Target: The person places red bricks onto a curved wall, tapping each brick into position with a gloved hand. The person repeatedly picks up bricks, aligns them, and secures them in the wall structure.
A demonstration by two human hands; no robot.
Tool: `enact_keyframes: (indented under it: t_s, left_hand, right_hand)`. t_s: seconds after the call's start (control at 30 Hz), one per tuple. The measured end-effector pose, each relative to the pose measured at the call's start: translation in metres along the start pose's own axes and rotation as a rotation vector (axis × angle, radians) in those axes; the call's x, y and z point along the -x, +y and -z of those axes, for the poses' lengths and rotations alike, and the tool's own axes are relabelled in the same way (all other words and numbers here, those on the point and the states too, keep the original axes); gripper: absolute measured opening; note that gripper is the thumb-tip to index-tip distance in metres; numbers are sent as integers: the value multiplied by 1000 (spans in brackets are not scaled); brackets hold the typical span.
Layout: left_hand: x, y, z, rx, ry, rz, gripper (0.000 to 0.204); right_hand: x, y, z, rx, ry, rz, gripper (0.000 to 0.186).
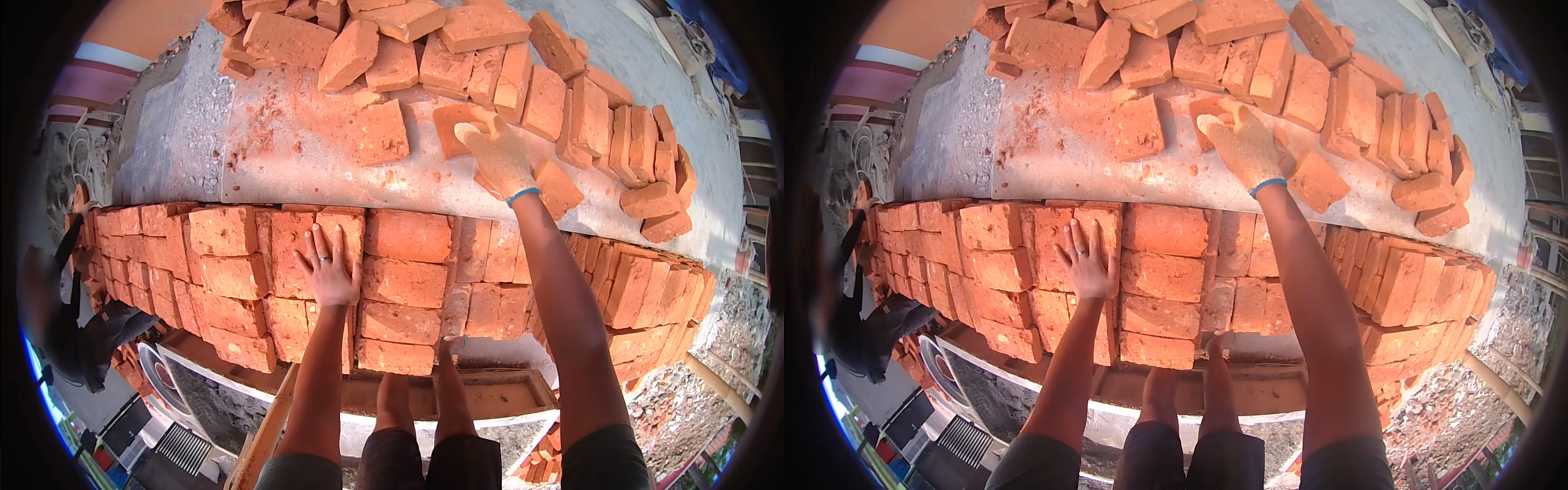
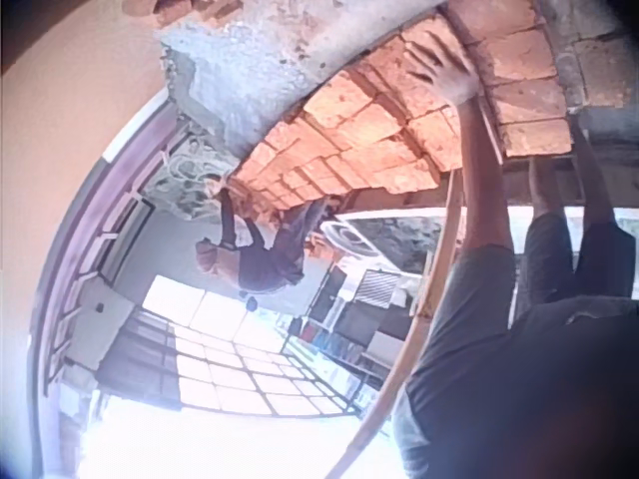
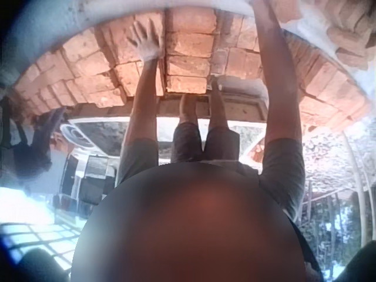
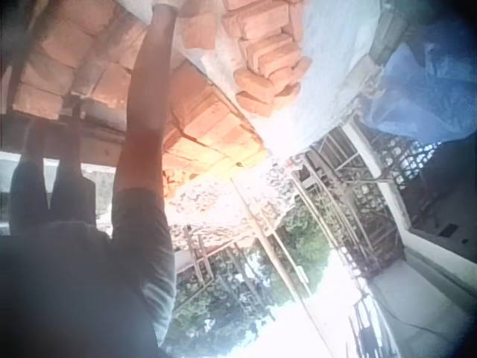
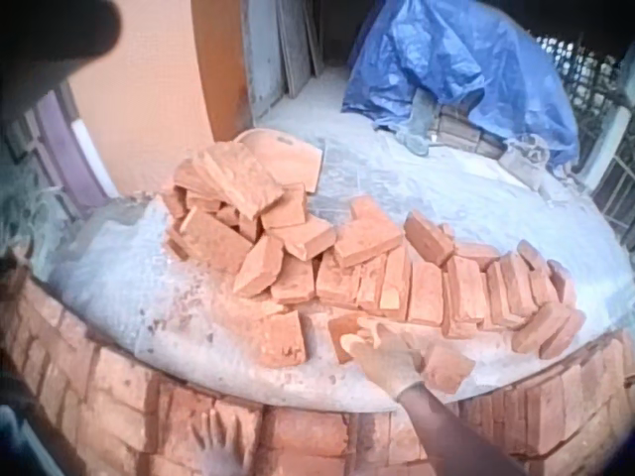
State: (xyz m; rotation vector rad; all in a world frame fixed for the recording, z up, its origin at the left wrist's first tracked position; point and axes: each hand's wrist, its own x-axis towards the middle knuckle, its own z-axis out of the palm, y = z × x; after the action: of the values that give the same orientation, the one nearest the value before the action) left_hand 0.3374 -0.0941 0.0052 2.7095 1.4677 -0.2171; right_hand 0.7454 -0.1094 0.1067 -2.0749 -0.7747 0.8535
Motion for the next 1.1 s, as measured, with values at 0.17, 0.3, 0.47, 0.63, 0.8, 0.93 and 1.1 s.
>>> enact_keyframes:
  t_s: [0.17, 0.3, 0.47, 0.63, 0.8, 0.93, 1.1]
  left_hand:
    - [-1, 0, 8, 123, -31, 10, 78]
    - [-1, -1, 11, 187, -77, 26, 77]
    - [-3, -3, 15, 219, -126, 31, 76]
    - [-6, -4, 15, 214, -71, 30, 77]
    - [0, -1, 2, 174, 4, 20, 77]
    - [1, -1, 0, 151, 31, 7, 75]
    - [5, 0, 4, 145, 39, -2, 78]
  right_hand:
    - [-59, -97, -83, -416, 35, -171, 66]
    - [-118, -167, -74, -248, 462, -66, 74]
    - [-175, -195, -72, -932, 231, -520, 51]
    - [-174, -184, -103, -770, 175, -308, 44]
    - [-145, -169, -98, -597, 242, -55, 48]
    - [-94, -136, -40, -555, 416, 155, 53]
    - [85, -47, 61, -492, 449, 235, 58]
